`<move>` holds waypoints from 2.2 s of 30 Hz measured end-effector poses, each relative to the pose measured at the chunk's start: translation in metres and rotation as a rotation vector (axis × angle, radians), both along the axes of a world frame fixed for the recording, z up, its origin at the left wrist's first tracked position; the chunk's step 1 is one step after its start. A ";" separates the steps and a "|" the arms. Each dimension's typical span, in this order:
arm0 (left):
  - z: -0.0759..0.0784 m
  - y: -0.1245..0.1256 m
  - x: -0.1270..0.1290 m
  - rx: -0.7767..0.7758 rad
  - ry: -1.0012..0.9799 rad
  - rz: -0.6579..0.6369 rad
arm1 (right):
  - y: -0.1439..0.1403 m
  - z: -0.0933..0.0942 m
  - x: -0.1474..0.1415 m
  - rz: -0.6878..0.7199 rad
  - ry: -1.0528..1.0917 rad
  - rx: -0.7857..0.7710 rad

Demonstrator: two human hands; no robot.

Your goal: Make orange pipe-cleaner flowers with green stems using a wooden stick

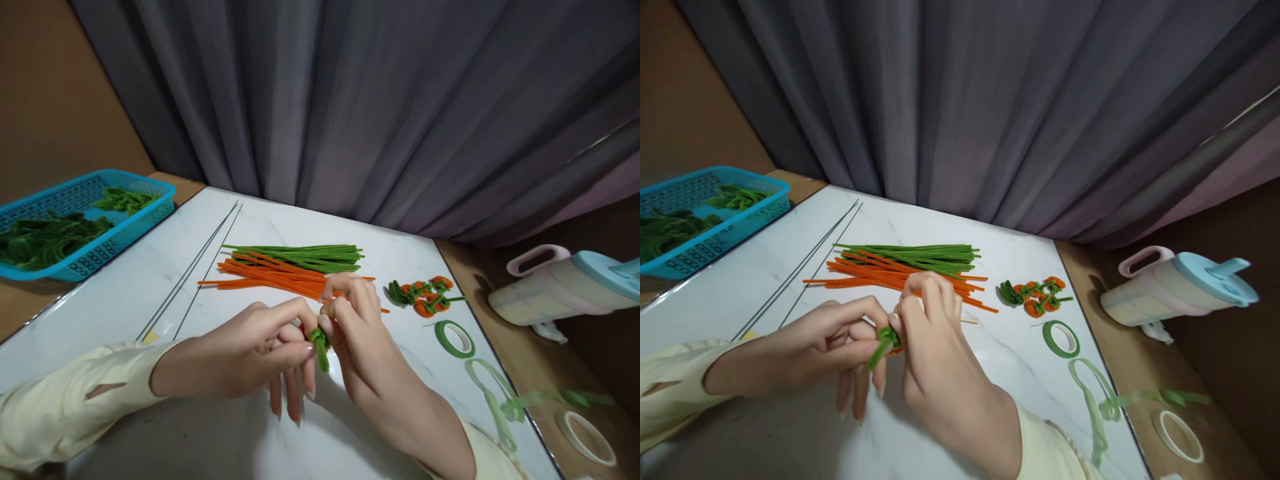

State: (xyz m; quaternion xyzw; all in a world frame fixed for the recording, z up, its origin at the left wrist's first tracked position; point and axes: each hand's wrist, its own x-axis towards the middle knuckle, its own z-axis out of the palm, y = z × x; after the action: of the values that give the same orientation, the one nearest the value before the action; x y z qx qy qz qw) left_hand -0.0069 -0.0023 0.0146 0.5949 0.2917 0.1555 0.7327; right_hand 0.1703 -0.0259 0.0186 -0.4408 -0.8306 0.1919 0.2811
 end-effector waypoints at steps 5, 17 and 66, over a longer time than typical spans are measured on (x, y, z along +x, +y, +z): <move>0.002 -0.002 -0.005 0.273 0.062 -0.035 | 0.000 -0.002 -0.002 0.019 0.083 -0.054; -0.001 0.010 -0.008 0.262 0.082 -0.021 | 0.003 -0.010 -0.003 -0.038 0.056 0.165; -0.028 0.001 0.006 2.115 0.630 -0.065 | 0.007 -0.048 -0.004 -0.250 0.096 0.582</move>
State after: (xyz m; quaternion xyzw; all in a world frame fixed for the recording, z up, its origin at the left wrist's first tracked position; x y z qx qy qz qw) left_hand -0.0014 -0.0018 -0.0130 0.9419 0.1693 0.1487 -0.2493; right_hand 0.1661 -0.0185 -0.0297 -0.4308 -0.7759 -0.0692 0.4557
